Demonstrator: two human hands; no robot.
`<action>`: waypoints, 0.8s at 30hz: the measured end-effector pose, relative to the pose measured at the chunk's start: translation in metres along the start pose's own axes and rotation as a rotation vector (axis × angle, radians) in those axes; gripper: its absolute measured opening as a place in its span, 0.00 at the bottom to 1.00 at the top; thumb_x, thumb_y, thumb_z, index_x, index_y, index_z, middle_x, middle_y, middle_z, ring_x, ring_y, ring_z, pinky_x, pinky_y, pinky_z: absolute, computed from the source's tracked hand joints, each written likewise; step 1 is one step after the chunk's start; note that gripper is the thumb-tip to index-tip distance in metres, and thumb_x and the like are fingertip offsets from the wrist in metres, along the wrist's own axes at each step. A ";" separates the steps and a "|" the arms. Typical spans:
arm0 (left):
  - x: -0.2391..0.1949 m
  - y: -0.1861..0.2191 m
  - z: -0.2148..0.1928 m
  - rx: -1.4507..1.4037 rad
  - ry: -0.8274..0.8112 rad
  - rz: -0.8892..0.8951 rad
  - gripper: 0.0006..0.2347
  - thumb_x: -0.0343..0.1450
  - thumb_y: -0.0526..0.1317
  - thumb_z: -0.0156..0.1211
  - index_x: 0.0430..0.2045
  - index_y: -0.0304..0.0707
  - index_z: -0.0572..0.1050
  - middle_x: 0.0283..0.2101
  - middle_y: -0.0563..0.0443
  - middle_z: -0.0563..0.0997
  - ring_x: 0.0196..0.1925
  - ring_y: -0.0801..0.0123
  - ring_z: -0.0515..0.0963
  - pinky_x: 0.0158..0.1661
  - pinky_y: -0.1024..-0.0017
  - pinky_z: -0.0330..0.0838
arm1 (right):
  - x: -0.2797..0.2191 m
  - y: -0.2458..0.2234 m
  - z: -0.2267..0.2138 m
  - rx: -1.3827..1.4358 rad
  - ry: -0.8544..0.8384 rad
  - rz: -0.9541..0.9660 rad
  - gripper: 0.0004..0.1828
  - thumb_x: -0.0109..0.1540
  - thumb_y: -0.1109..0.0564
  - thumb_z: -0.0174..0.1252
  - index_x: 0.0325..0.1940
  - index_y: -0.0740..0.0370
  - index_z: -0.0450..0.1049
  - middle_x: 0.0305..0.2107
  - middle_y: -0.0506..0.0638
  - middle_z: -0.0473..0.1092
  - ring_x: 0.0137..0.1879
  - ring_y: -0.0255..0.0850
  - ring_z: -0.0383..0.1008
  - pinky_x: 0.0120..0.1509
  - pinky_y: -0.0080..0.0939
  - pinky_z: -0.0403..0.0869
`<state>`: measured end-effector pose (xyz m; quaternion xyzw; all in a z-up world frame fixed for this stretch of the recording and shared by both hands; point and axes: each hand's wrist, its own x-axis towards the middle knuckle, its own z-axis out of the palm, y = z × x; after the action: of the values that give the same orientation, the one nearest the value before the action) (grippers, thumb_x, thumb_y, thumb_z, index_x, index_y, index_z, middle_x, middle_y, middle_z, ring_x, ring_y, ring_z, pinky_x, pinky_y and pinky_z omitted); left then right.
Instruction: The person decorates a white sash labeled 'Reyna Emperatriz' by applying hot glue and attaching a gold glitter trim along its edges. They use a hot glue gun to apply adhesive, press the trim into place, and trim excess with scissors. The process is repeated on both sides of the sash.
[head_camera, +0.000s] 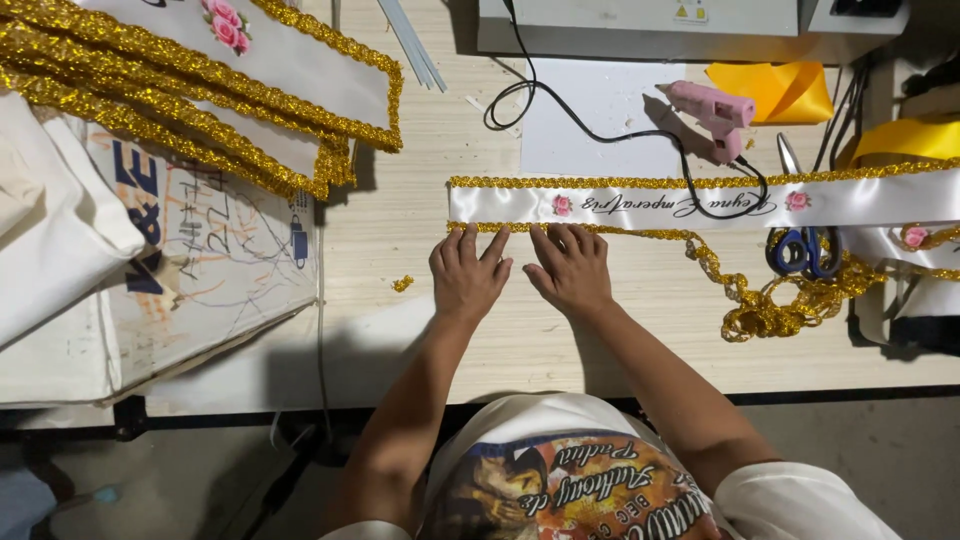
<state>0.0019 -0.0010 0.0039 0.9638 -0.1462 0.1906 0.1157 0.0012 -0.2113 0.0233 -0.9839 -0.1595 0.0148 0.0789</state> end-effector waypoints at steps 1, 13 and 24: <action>0.001 0.000 0.001 0.002 0.002 -0.003 0.22 0.74 0.55 0.60 0.66 0.63 0.70 0.62 0.39 0.70 0.62 0.48 0.68 0.59 0.49 0.64 | 0.001 0.000 -0.001 0.000 0.001 -0.003 0.36 0.67 0.32 0.48 0.75 0.49 0.63 0.63 0.54 0.61 0.70 0.51 0.56 0.72 0.59 0.52; -0.004 0.001 0.007 0.045 0.002 -0.016 0.23 0.75 0.54 0.60 0.67 0.60 0.69 0.62 0.41 0.70 0.63 0.50 0.69 0.59 0.50 0.64 | -0.003 0.002 0.003 0.094 0.155 -0.020 0.30 0.69 0.43 0.53 0.71 0.61 0.66 0.63 0.56 0.67 0.71 0.51 0.61 0.74 0.55 0.55; -0.004 0.005 0.004 0.007 -0.055 -0.057 0.22 0.75 0.53 0.59 0.66 0.62 0.70 0.63 0.42 0.72 0.64 0.49 0.69 0.61 0.50 0.64 | -0.004 0.005 -0.001 0.166 0.236 -0.046 0.26 0.67 0.49 0.56 0.68 0.60 0.67 0.62 0.56 0.67 0.69 0.53 0.63 0.73 0.57 0.58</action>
<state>-0.0016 -0.0060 -0.0006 0.9728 -0.1213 0.1612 0.1138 -0.0012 -0.2175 0.0230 -0.9650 -0.1699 -0.0894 0.1787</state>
